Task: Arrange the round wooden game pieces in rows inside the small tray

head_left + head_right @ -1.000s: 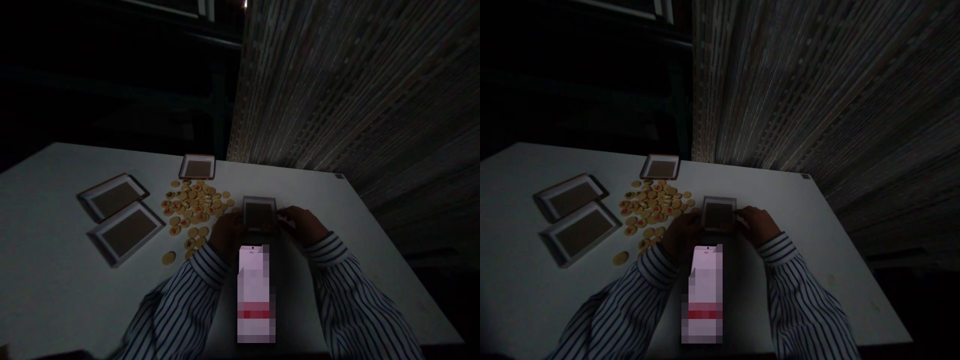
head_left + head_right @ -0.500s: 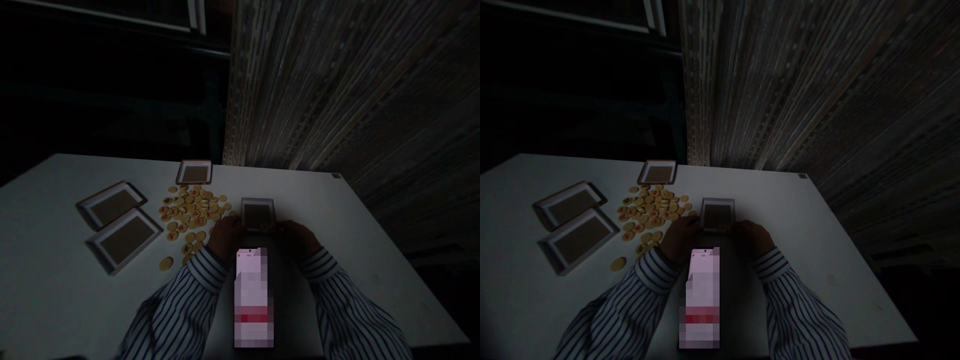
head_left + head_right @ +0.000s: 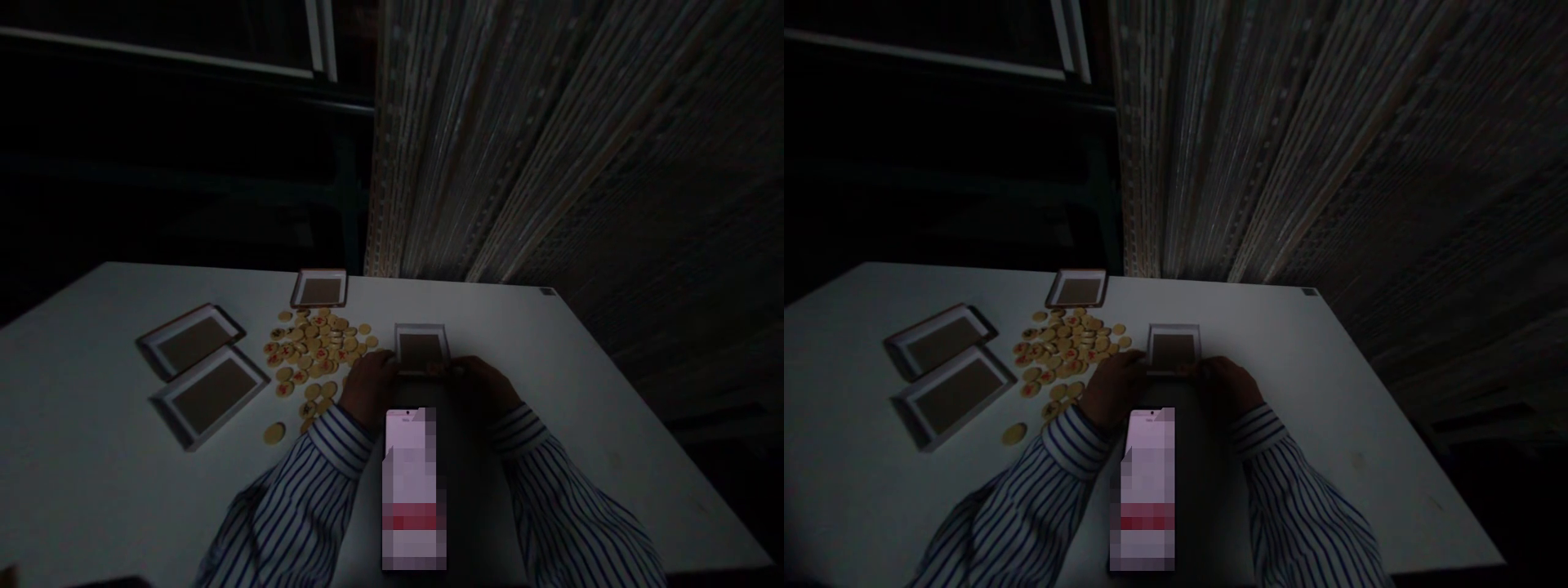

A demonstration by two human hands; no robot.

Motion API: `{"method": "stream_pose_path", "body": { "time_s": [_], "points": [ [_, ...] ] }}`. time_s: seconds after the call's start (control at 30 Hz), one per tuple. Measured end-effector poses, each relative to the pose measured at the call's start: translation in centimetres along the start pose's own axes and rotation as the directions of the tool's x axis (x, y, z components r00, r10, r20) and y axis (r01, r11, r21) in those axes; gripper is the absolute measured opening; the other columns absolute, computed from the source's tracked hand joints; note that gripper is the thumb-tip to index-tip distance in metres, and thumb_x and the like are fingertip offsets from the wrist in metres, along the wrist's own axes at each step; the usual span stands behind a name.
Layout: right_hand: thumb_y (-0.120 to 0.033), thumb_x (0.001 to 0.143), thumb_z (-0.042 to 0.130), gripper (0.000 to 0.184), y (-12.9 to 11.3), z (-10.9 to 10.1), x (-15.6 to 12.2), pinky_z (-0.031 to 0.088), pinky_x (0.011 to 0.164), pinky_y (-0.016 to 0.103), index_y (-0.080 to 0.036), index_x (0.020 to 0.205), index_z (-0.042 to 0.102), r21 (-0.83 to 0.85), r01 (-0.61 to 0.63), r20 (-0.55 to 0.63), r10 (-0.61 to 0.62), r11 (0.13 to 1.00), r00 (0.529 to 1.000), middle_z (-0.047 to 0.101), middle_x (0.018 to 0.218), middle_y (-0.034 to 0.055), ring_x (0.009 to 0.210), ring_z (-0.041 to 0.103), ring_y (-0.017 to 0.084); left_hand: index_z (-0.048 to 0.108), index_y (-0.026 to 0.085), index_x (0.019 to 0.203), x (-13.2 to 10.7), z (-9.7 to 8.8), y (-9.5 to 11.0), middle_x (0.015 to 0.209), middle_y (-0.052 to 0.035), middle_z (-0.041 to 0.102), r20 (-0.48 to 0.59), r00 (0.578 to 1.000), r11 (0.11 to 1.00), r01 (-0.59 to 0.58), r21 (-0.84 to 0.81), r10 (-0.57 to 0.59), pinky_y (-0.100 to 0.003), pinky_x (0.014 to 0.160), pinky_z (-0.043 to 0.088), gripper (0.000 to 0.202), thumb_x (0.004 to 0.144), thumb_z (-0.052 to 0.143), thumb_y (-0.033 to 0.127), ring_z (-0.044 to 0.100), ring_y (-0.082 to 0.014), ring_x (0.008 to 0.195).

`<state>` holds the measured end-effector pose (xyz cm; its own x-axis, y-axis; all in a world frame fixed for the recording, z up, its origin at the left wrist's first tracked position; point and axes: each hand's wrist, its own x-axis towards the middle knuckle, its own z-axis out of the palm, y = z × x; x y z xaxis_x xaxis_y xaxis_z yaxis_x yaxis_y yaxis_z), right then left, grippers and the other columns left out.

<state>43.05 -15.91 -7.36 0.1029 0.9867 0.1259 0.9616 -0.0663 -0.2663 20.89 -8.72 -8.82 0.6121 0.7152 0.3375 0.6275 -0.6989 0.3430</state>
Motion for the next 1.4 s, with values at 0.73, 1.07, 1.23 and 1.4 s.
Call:
{"method": "stream_pose_path", "body": {
  "time_s": [0.73,1.07,1.23,1.4],
  "points": [
    [-0.026,0.083,0.050,0.019,-8.4,0.9,-0.9,0.036,0.082,0.042,-0.021,0.093,0.066,-0.110,0.519,0.024,-0.520,0.848,0.854,0.068,0.095,0.0059,0.089,0.057,0.023,0.067,0.019,0.102,-9.5,-5.4,-3.0,0.117,-0.0134,0.060,-0.092,0.995,0.998,0.038,0.044,-0.034,-0.046,0.088,0.047,0.029,0.080,0.058,0.036,0.055,-0.0278,0.107],
    [-0.023,0.082,0.053,0.017,-11.4,0.6,0.8,0.038,0.076,0.037,-0.021,0.093,0.065,-0.122,0.568,0.215,-0.537,0.814,0.816,0.067,0.097,0.0053,0.088,0.057,0.022,0.070,0.020,0.091,-9.3,-3.7,-1.9,0.122,-0.0143,0.056,0.002,0.999,0.990,0.037,0.133,-0.038,-0.049,0.086,0.045,0.022,0.072,0.068,0.030,0.052,-0.0323,0.110],
    [-0.028,0.087,0.048,0.019,-11.2,1.2,1.1,0.038,0.076,0.037,-0.022,0.092,0.065,-0.134,0.574,0.192,-0.547,0.808,0.815,0.067,0.101,0.0052,0.089,0.057,0.022,0.070,0.020,0.088,-9.2,-3.9,-2.2,0.122,-0.0147,0.056,-0.029,0.998,0.987,0.058,0.149,-0.054,-0.049,0.087,0.044,0.018,0.078,0.060,0.030,0.051,-0.0321,0.111],
    [-0.029,0.087,0.049,0.020,-11.3,1.1,1.2,0.039,0.078,0.038,-0.023,0.095,0.066,-0.141,0.557,0.195,-0.528,0.819,0.826,0.067,0.102,0.0065,0.093,0.057,0.023,0.070,0.018,0.089,-9.0,-4.1,-2.6,0.121,-0.0148,0.056,-0.029,0.996,0.985,0.084,0.152,-0.080,-0.048,0.088,0.044,0.018,0.078,0.059,0.028,0.052,-0.0313,0.110]
  ]
}}
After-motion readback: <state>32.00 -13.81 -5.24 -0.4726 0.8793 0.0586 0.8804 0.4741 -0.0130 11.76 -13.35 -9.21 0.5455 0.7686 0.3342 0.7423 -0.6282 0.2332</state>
